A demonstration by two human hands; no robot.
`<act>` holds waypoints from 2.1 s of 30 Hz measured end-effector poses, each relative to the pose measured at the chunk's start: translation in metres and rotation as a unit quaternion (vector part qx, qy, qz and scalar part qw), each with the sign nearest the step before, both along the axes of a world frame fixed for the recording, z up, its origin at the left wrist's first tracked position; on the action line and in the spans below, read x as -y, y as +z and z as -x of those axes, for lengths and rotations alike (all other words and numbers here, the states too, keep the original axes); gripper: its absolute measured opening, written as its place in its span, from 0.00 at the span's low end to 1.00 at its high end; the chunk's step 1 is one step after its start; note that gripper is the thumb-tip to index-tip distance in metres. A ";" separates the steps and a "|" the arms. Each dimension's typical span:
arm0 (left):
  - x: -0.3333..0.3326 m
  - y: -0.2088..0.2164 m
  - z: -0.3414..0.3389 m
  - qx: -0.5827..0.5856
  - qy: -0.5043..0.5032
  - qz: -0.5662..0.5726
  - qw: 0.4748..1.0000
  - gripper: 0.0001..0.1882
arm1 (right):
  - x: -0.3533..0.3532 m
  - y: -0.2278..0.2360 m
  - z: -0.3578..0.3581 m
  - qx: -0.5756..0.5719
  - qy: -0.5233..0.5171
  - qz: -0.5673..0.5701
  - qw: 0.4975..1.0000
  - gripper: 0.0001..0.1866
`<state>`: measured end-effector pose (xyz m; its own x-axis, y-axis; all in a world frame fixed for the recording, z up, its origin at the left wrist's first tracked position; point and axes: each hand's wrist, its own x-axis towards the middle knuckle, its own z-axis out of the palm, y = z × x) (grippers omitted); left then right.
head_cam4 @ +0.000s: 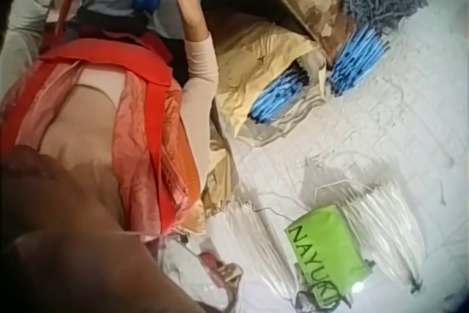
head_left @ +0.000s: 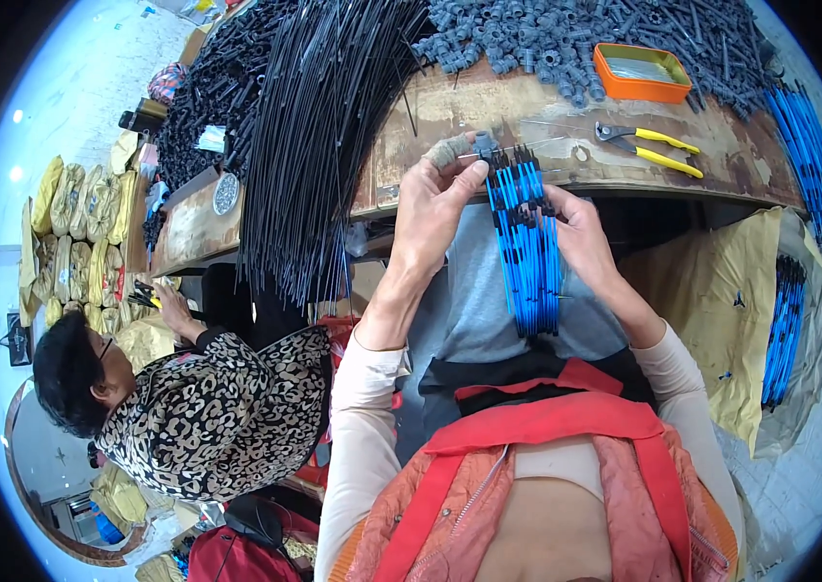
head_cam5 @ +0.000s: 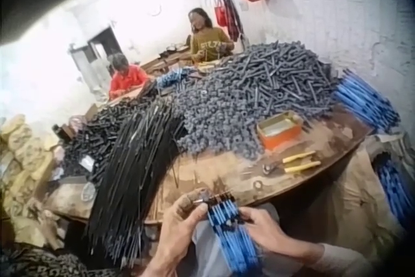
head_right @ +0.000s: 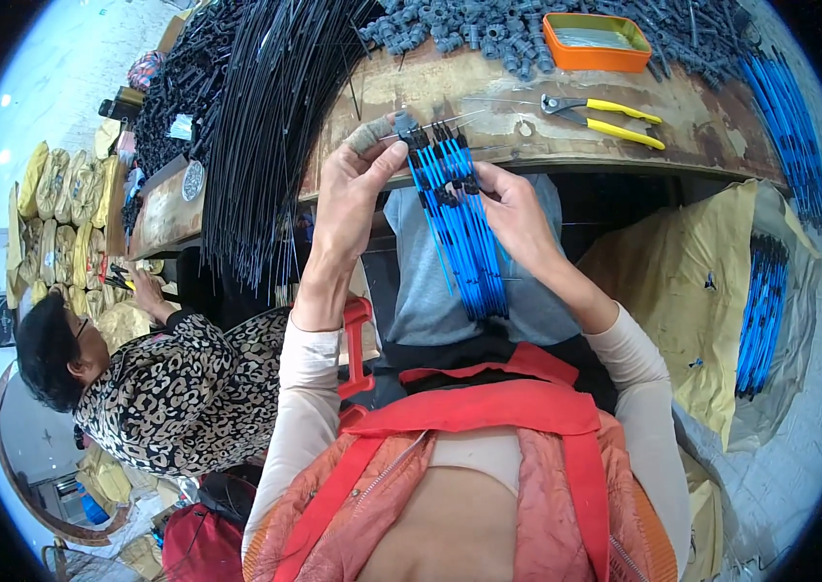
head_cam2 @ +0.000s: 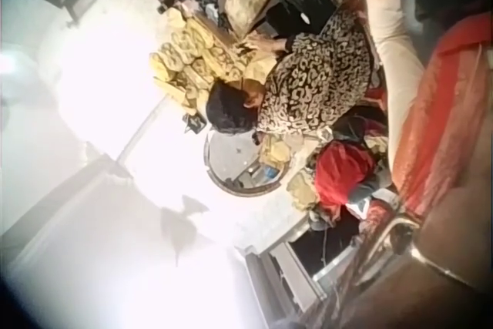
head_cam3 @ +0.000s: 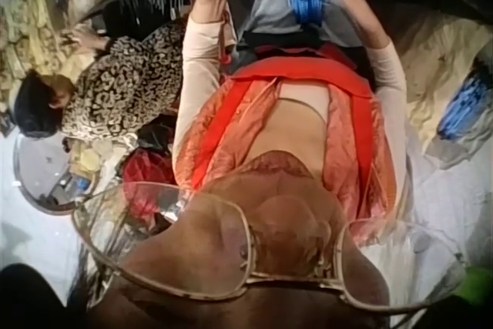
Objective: Assembling and bundling blue plastic components at a factory workbench using clippers.
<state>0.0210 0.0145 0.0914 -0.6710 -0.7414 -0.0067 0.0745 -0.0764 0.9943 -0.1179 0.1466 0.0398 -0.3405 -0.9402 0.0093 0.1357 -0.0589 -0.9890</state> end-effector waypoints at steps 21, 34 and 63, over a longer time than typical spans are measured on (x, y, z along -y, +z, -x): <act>0.003 0.002 0.005 0.001 -0.059 -0.010 0.998 0.19 | 0.003 0.005 0.024 -0.047 0.074 -0.048 0.995 0.18; 0.009 0.004 -0.002 -0.039 -0.112 -0.096 0.988 0.17 | 0.004 0.014 0.023 0.039 0.149 -0.030 0.988 0.13; 0.031 0.000 -0.014 -0.099 -0.285 -0.148 0.942 0.24 | -0.010 0.024 0.013 0.063 0.226 0.020 0.972 0.11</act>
